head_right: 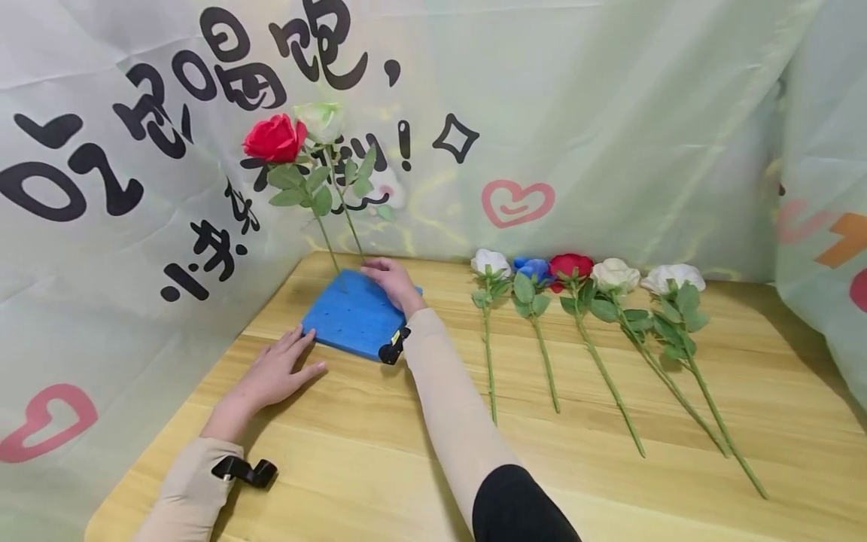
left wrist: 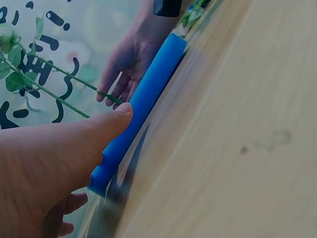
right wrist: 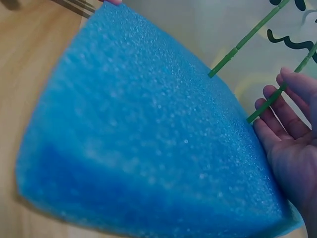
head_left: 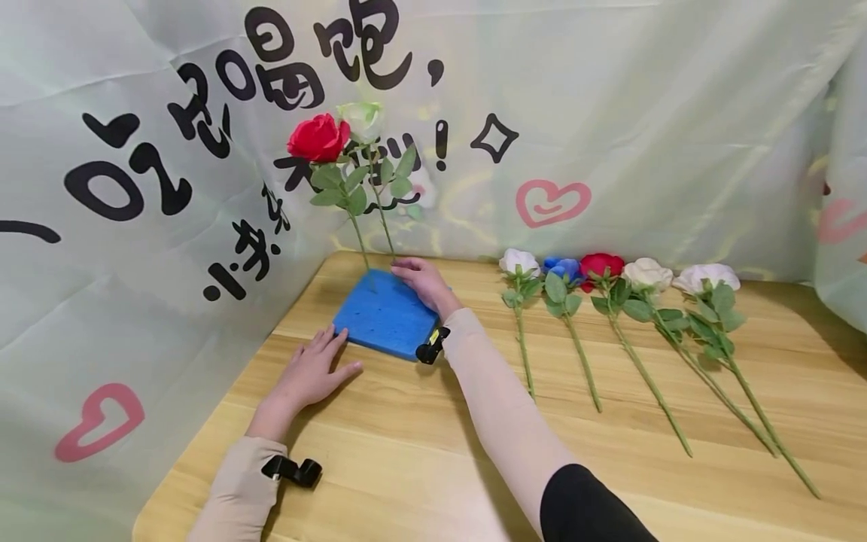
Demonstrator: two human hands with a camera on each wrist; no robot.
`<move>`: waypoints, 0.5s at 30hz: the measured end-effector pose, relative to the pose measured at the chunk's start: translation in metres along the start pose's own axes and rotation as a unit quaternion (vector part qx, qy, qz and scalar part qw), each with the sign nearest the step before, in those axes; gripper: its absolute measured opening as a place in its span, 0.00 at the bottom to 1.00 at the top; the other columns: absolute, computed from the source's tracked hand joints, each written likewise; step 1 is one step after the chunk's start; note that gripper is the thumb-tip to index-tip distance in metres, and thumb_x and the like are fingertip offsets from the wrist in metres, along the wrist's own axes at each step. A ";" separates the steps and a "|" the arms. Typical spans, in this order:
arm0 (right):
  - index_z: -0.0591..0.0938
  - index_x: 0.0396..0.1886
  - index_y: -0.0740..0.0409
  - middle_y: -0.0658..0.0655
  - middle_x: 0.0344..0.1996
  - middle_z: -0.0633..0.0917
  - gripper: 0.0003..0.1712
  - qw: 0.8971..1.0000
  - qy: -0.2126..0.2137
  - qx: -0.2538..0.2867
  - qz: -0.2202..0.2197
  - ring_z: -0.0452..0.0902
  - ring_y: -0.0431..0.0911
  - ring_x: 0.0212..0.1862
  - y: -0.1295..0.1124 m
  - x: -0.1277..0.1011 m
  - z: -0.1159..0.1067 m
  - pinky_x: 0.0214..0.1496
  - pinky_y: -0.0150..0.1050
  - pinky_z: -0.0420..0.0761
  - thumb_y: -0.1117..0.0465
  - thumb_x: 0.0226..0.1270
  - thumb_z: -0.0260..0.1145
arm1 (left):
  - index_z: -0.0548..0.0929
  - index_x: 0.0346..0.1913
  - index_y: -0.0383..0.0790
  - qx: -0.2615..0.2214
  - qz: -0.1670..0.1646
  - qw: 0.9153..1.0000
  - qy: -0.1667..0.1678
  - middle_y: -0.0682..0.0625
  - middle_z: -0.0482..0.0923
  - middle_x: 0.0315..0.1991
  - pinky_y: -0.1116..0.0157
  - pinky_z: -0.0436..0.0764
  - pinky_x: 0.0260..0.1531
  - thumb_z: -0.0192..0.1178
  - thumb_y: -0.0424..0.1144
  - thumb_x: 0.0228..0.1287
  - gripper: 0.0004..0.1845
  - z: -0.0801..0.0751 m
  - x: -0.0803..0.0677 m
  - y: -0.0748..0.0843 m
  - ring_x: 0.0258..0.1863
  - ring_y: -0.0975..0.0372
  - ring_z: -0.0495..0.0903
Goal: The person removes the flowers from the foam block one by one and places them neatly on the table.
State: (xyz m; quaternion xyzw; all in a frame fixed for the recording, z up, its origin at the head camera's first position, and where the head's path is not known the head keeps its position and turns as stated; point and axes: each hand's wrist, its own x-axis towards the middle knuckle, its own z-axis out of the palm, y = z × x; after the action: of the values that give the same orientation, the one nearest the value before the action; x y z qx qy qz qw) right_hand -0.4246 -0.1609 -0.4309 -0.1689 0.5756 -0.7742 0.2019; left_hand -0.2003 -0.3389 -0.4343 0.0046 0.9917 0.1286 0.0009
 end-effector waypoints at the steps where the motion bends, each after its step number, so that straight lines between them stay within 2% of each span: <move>1: 0.74 0.62 0.73 0.70 0.65 0.74 0.22 1.000 0.003 -0.004 -0.001 0.72 0.54 0.66 0.000 0.000 -0.001 0.72 0.45 0.69 0.70 0.70 0.60 | 0.54 0.77 0.44 -0.001 0.000 1.000 0.000 0.38 0.45 0.78 0.34 0.45 0.71 0.48 0.68 0.67 0.45 0.001 0.000 0.000 0.78 0.43 0.45; 10: 0.76 0.56 0.75 0.74 0.60 0.77 0.18 0.999 0.040 0.024 -0.018 0.82 0.44 0.47 0.004 0.001 -0.003 0.66 0.47 0.75 0.70 0.70 0.59 | 0.55 0.77 0.43 -0.009 0.002 1.000 0.004 0.38 0.45 0.78 0.34 0.45 0.71 0.50 0.67 0.67 0.45 0.001 0.001 0.001 0.78 0.43 0.45; 15: 0.81 0.42 0.66 0.75 0.60 0.76 0.06 0.995 0.062 0.071 -0.033 0.84 0.39 0.39 0.006 -0.001 -0.002 0.60 0.45 0.78 0.70 0.69 0.60 | 0.55 0.77 0.43 -0.009 0.003 1.000 0.004 0.38 0.46 0.78 0.34 0.45 0.71 0.50 0.66 0.67 0.44 0.000 0.000 0.001 0.78 0.43 0.45</move>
State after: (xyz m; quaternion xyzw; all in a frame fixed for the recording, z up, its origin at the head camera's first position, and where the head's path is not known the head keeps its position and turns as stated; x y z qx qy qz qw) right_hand -0.4240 -0.1603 -0.4372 -0.1247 0.5250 -0.8282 0.1516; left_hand -0.2007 -0.3375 -0.4343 0.0070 0.9904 0.1378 -0.0036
